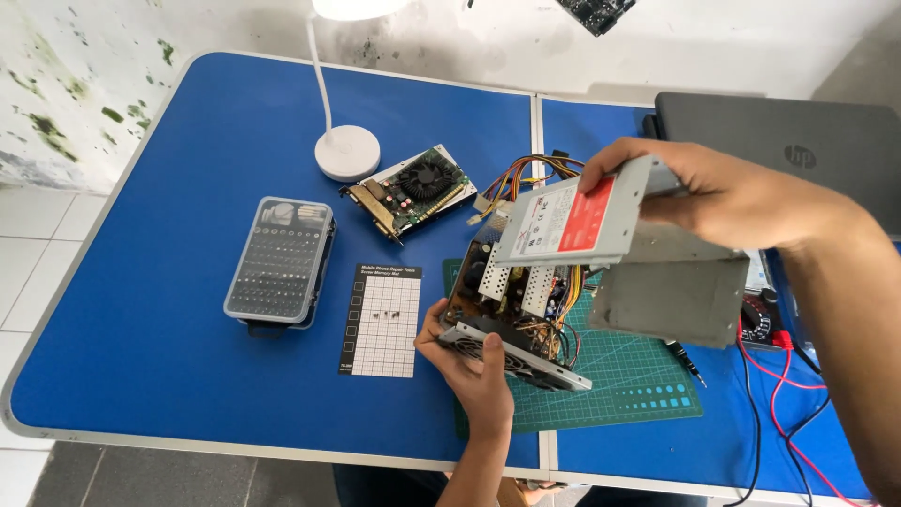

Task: Opening a computer power supply unit and brushing dust off the internal components

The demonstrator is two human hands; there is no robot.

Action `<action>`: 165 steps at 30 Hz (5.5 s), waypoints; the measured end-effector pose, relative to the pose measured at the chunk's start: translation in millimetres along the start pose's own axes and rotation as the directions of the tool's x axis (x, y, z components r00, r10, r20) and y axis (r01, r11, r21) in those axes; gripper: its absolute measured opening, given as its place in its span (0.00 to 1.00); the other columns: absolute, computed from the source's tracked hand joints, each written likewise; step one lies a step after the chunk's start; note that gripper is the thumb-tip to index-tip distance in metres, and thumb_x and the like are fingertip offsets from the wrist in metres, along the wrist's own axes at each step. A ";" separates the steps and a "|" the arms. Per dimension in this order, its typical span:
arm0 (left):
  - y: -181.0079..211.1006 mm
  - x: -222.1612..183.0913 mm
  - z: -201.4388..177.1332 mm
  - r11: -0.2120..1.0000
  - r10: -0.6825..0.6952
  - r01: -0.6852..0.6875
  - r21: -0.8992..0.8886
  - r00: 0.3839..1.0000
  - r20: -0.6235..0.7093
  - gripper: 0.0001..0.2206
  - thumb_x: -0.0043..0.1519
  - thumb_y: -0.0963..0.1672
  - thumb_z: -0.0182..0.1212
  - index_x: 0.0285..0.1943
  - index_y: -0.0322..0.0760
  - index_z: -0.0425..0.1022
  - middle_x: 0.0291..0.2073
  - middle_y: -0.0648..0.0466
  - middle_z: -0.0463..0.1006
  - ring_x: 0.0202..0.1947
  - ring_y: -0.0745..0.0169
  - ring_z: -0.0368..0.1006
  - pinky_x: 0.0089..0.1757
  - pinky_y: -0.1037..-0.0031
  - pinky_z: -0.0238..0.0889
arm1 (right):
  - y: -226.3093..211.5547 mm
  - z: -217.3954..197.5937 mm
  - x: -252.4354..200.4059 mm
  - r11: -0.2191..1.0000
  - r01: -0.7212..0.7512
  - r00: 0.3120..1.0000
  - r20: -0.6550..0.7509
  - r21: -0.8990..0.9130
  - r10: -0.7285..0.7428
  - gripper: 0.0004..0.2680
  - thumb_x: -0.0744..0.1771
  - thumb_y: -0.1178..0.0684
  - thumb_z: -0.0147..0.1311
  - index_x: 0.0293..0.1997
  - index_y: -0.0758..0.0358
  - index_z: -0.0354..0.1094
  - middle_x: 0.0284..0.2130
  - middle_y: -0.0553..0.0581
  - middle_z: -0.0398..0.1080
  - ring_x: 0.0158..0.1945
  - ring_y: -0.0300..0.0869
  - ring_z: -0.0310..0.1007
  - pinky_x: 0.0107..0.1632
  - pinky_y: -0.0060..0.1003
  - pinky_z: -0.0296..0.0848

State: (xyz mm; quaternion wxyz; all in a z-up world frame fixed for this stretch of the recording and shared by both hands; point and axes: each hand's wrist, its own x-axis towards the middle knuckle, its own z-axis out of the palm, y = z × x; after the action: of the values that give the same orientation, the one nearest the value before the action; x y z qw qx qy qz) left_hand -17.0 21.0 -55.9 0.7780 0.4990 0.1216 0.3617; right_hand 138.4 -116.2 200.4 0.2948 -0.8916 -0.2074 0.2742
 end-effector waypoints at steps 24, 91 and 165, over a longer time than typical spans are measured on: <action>-6.6 -2.0 -3.9 0.992 -0.114 0.116 0.051 0.992 -0.047 0.31 0.63 0.55 0.60 0.71 0.45 0.54 0.61 0.51 0.59 0.43 0.54 0.60 0.44 0.51 0.53 | 67.8 -37.3 74.4 0.990 -0.051 0.969 -0.233 0.134 0.082 0.14 0.71 0.61 0.47 0.65 0.55 0.58 0.38 0.63 0.61 0.44 0.49 0.61 0.47 0.43 0.59; 17.0 -1.4 -3.3 0.966 -0.059 0.062 0.251 0.998 -0.017 0.20 0.68 0.45 0.55 0.67 0.45 0.53 0.58 0.47 0.57 0.39 0.53 0.63 0.39 0.55 0.58 | 249.4 39.1 111.5 0.297 0.714 0.312 -0.669 0.633 0.675 0.16 0.65 0.66 0.51 0.53 0.50 0.55 0.49 0.58 0.70 0.49 0.48 0.74 0.51 0.49 0.80; 47.0 -26.3 -15.0 0.879 -0.368 0.335 0.340 0.929 0.034 0.23 0.65 0.52 0.53 0.66 0.44 0.53 0.50 0.47 0.67 0.38 0.56 0.71 0.42 0.63 0.70 | 138.7 81.8 21.5 0.498 0.365 0.724 -0.576 0.787 0.380 0.29 0.67 0.48 0.51 0.78 0.49 0.38 0.76 0.67 0.43 0.79 0.58 0.39 0.73 0.52 0.52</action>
State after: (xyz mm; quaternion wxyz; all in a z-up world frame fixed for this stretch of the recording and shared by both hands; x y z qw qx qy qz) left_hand -64.6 24.6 -26.8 0.7416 0.6081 0.2306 0.1644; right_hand 133.8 -173.7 48.6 0.7529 -0.6519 0.0892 -0.0116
